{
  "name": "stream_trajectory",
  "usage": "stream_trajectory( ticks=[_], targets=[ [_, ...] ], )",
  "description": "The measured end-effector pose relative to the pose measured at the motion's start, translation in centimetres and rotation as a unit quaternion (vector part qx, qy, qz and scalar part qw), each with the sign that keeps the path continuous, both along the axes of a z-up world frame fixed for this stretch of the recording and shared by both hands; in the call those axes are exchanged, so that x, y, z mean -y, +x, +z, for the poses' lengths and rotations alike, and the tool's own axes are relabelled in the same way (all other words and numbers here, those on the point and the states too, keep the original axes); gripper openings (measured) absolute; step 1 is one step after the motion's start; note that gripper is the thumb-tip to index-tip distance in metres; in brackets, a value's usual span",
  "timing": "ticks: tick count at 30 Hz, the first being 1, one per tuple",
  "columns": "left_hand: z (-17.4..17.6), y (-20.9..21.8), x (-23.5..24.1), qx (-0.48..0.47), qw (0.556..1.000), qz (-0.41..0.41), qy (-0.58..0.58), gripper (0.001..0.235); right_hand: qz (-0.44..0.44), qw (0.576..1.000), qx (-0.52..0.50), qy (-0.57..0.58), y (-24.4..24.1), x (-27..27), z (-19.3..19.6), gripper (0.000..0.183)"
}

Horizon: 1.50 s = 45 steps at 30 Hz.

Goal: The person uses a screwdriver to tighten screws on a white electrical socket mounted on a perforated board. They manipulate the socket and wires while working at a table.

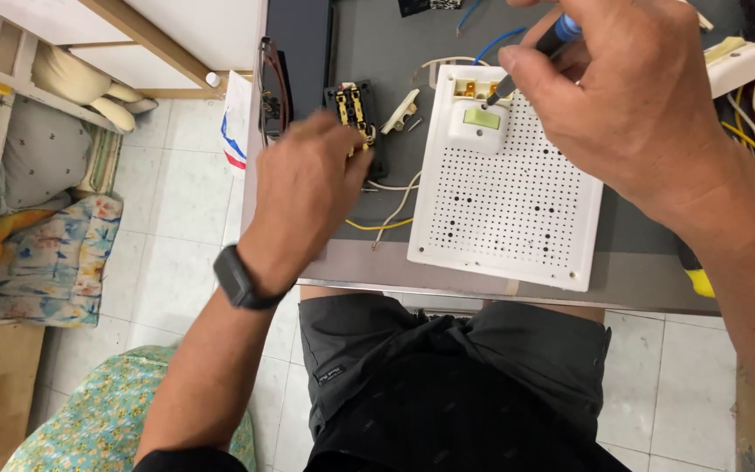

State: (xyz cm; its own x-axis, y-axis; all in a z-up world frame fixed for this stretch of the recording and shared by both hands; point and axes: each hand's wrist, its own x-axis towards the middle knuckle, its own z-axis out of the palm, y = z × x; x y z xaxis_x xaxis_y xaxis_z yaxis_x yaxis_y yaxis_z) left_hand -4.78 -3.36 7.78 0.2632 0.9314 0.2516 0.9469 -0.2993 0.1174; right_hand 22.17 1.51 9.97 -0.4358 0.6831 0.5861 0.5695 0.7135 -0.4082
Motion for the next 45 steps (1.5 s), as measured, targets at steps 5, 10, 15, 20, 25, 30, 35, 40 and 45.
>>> stream_trajectory(
  ticks=[5,10,15,20,25,30,35,40,45],
  targets=[
    [-1.8,0.3,-2.8,-0.064,0.996,-0.062,0.026,0.043,0.0,1.0,0.001,0.014,-0.3,0.1,0.4,0.02],
    [-1.1,-0.4,-3.4,-0.155,0.987,-0.05,-0.014,0.038,0.005,1.0,-0.004,0.016,0.1,0.2,0.4,0.022],
    [-1.9,-0.1,-4.3,-0.148,0.986,-0.074,0.034,0.01,0.0,1.0,-0.018,-0.004,0.0,0.2,0.4,0.023],
    [-4.4,0.4,-7.3,-0.195,0.976,-0.089,0.048,0.016,-0.007,1.0,-0.01,0.014,-0.2,0.0,0.4,0.025],
    [-5.1,1.3,-8.7,-0.235,0.965,-0.11,0.023,0.015,-0.004,1.0,-0.011,0.027,-0.4,0.1,0.6,0.027],
    [-0.2,2.0,-5.7,0.07,0.994,-0.077,0.018,0.007,0.007,0.999,-0.031,0.014,-0.1,-0.2,0.3,0.026],
    [0.9,4.4,-3.3,0.32,0.933,-0.162,-0.017,0.015,0.003,0.999,-0.037,0.009,-0.6,-0.5,0.5,0.028],
    [-0.3,6.3,-3.2,0.415,0.882,-0.201,-0.092,0.014,-0.008,1.0,-0.029,0.003,-0.6,-0.2,0.7,0.029],
    [-0.1,6.5,-3.5,0.335,0.92,-0.184,-0.085,0.016,-0.013,0.998,-0.036,-0.039,-0.6,-0.1,1.0,0.027]
  ],
)
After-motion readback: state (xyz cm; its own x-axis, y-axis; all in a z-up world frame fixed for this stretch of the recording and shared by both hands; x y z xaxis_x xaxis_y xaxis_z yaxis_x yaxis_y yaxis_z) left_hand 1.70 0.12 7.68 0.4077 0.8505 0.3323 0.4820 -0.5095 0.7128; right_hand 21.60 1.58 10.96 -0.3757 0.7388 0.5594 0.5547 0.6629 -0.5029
